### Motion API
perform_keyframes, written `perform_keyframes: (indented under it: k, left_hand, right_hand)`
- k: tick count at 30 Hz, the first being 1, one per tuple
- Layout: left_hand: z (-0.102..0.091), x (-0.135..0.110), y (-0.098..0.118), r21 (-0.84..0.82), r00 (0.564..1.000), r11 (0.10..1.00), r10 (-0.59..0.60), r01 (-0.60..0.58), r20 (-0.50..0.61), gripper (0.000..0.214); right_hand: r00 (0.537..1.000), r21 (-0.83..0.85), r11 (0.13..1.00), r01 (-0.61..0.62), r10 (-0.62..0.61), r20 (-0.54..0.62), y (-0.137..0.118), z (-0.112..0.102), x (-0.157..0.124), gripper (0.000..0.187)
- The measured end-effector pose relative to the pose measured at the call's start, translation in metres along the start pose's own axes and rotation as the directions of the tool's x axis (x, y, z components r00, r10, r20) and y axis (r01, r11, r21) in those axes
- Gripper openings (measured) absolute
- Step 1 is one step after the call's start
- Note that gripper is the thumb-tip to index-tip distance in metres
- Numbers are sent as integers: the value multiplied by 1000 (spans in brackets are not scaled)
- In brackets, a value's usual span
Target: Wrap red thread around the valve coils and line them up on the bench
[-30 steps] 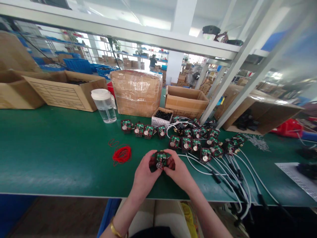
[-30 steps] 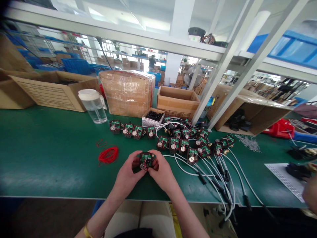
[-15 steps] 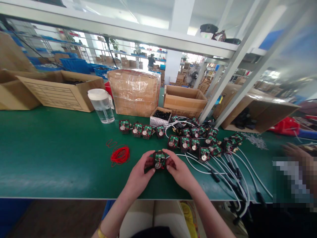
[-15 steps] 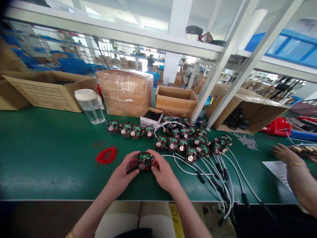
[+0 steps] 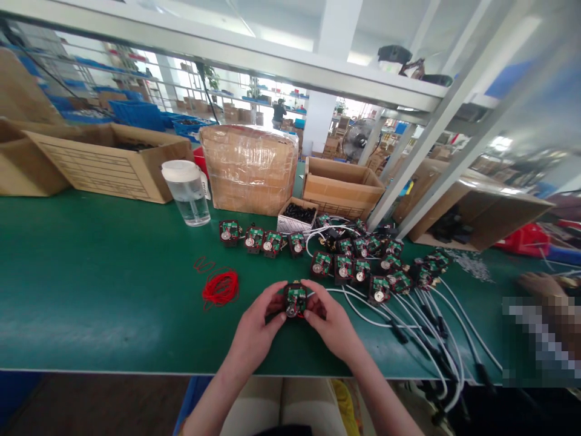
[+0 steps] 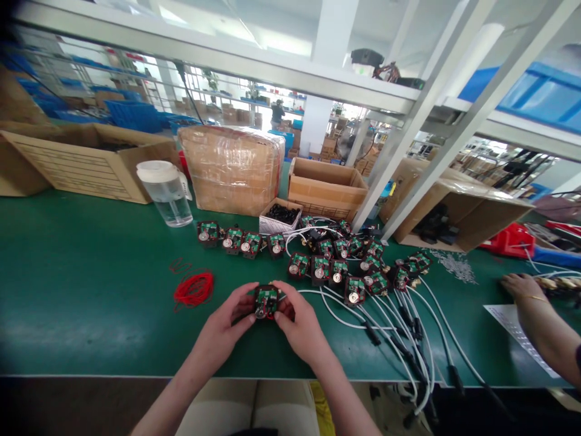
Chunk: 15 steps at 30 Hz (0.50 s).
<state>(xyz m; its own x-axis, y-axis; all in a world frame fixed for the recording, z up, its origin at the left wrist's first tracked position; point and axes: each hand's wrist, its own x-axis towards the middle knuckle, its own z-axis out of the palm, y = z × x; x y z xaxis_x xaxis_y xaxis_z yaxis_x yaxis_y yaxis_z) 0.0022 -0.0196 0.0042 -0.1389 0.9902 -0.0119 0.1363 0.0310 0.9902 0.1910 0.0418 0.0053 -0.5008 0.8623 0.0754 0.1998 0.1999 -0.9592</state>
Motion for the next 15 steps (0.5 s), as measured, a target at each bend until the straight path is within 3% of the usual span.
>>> perform_keyframes:
  k: [8, 15]
  left_hand:
    - [-1, 2, 2, -15, 1000, 1000, -19, 19, -24, 52]
    - [-1, 0, -14, 68, 995, 996, 57, -52, -78, 45]
  right_hand:
    - [996, -73, 997, 32, -38, -86, 5, -1, 8, 36]
    - [987, -146, 988, 53, -73, -140, -1, 1, 11, 28]
